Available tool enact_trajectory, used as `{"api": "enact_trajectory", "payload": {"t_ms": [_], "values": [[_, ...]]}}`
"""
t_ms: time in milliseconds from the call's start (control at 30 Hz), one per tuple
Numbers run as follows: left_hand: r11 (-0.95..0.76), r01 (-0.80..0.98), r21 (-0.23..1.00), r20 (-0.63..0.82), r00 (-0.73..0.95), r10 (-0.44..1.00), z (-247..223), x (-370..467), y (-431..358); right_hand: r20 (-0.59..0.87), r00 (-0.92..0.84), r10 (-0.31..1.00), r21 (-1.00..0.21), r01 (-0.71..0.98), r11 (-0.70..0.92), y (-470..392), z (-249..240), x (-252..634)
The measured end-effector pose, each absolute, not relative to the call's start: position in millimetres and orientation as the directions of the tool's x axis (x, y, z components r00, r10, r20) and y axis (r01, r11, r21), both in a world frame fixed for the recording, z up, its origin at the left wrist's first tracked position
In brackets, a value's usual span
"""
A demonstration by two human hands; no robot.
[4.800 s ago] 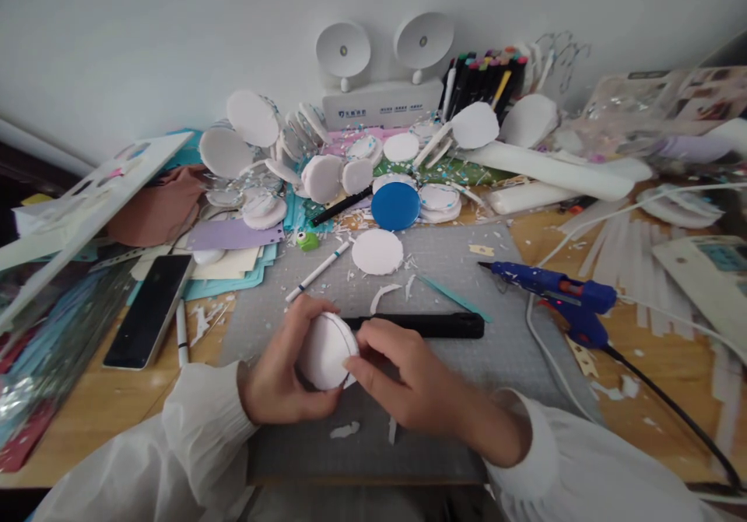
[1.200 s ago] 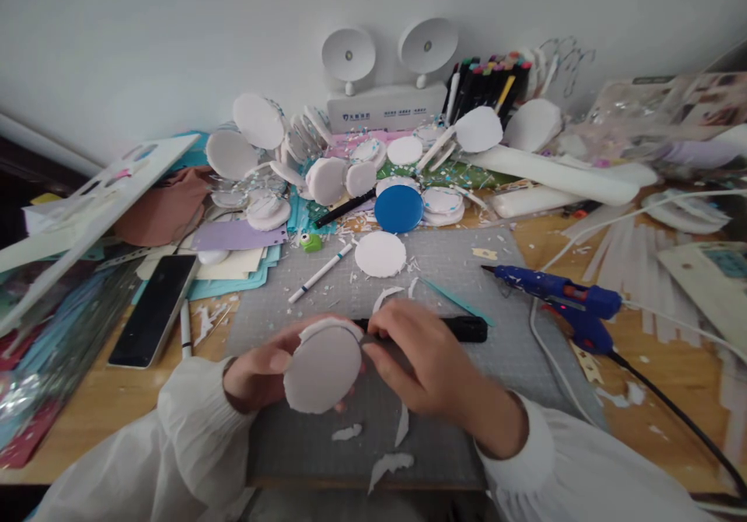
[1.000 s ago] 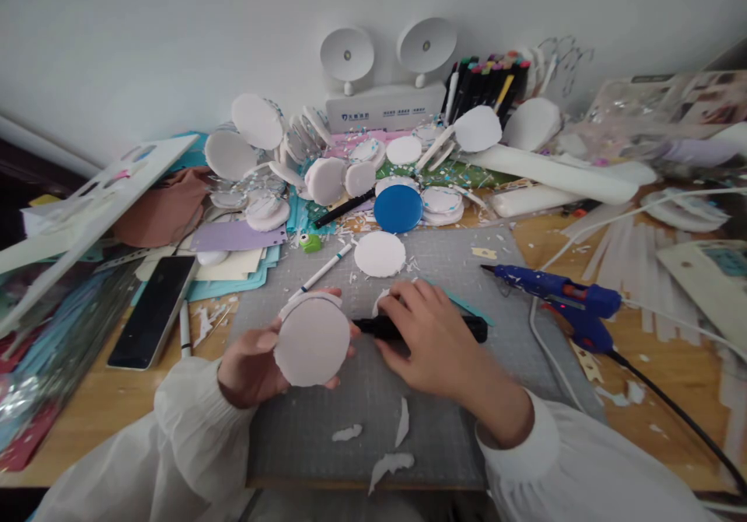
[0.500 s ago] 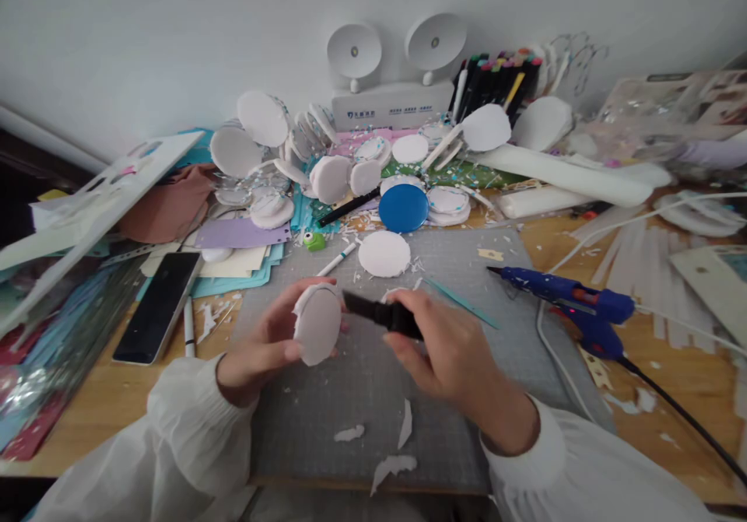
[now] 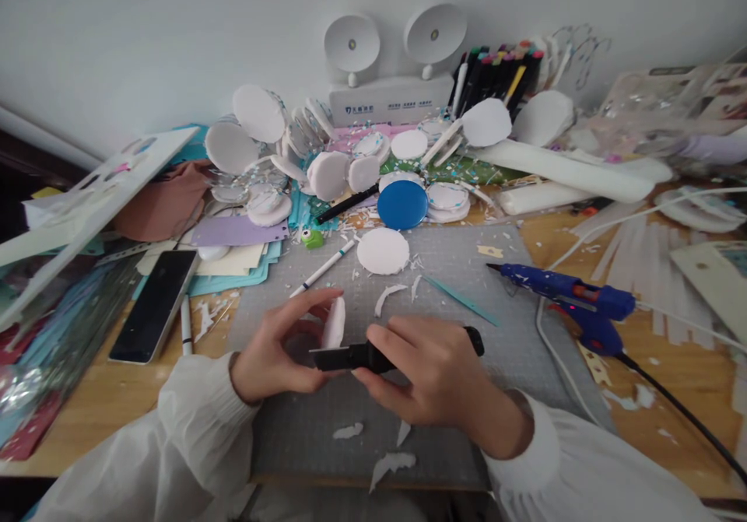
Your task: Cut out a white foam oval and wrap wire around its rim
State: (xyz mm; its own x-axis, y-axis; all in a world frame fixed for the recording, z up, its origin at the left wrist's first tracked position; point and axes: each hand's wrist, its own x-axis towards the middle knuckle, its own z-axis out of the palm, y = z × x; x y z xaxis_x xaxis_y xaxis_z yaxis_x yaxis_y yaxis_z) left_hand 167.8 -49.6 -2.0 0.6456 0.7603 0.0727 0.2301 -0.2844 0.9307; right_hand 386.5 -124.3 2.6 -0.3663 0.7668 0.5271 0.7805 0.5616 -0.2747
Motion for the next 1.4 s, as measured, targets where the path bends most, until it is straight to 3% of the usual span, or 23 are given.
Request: {"api": "enact_trajectory", "payload": {"t_ms": [500,1400], "values": [[-0.370,0.244,0.897,0.134,0.646,0.751,-2.8,173.5,-51.6,0.542,-0.373,0.753,-0.241,0.789,0.565,-125.9,0.4,384.5],[-0.419,0.207,0.884,0.167,0.698,0.697,1.2,170.9,-49.4,0.562,-0.306,0.768,-0.318,0.778,0.542,-125.1,2.1,388.3]]}}
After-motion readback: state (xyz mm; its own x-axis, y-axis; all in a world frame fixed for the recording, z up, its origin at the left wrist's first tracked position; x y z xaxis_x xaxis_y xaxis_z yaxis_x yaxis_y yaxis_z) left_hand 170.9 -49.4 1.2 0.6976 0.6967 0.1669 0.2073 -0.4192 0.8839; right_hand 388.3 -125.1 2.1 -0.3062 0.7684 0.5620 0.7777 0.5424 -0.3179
